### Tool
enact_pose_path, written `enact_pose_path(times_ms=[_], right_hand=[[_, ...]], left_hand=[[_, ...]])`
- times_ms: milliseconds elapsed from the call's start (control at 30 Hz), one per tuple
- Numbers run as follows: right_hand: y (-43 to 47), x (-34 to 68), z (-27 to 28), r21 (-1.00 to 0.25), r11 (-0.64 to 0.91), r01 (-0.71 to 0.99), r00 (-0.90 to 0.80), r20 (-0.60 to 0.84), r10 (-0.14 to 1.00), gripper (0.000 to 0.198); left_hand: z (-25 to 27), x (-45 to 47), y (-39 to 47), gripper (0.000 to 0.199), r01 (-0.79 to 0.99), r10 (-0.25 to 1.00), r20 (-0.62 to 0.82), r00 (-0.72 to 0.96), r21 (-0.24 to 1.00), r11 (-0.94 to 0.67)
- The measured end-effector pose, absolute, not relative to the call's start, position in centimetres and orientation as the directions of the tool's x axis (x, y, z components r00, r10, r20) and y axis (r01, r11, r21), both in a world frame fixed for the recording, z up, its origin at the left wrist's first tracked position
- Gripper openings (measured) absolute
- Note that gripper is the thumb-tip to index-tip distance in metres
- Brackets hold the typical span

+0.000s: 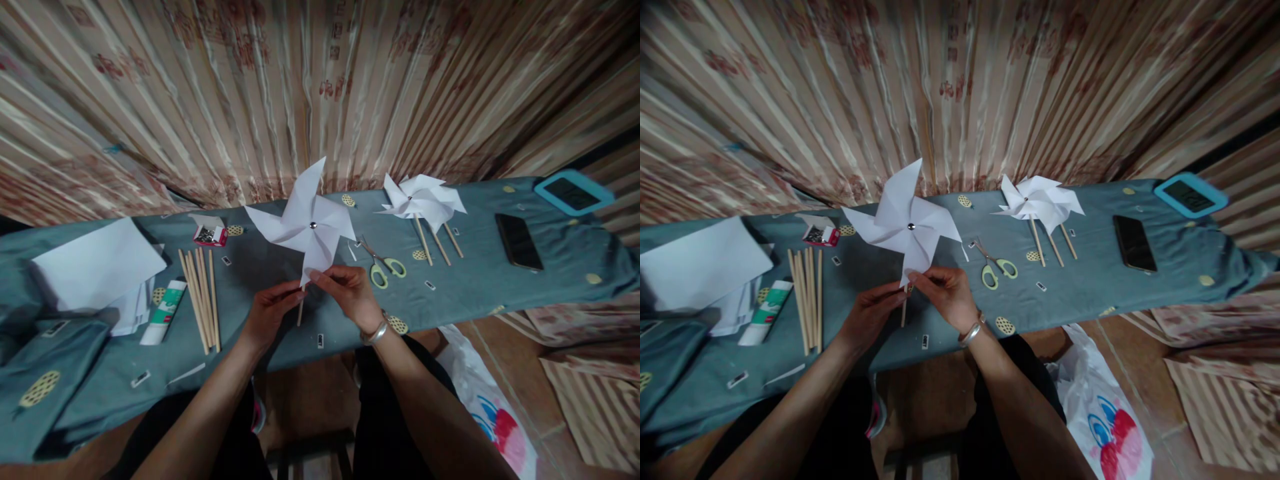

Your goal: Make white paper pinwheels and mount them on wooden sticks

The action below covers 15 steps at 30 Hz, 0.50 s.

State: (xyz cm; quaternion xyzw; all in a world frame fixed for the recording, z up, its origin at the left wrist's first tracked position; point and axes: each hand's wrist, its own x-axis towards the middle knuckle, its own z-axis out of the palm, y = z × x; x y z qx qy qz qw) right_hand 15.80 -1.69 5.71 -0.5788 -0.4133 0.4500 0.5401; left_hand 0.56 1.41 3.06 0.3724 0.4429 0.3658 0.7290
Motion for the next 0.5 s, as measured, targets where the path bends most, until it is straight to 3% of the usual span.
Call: enact_pose_path(times_ms=[300, 500], right_hand=[[-2.0, 17.2, 6.4, -0.983, -0.026, 0.182, 0.294, 0.029, 0.955, 0.041], [-2.0, 20.3, 7.0, -0.974, -0.018, 0.225, 0.553, 0.113, 0.825, 0.039]], left_hand=[[2.8, 0.1, 1.7, 0.030, -0.221, 0.867, -0.372, 0.331, 0.863, 0.455], [2.9, -0.1, 1.6, 0.032, -0.197, 0.865, -0.382, 0.327, 0.867, 0.457]])
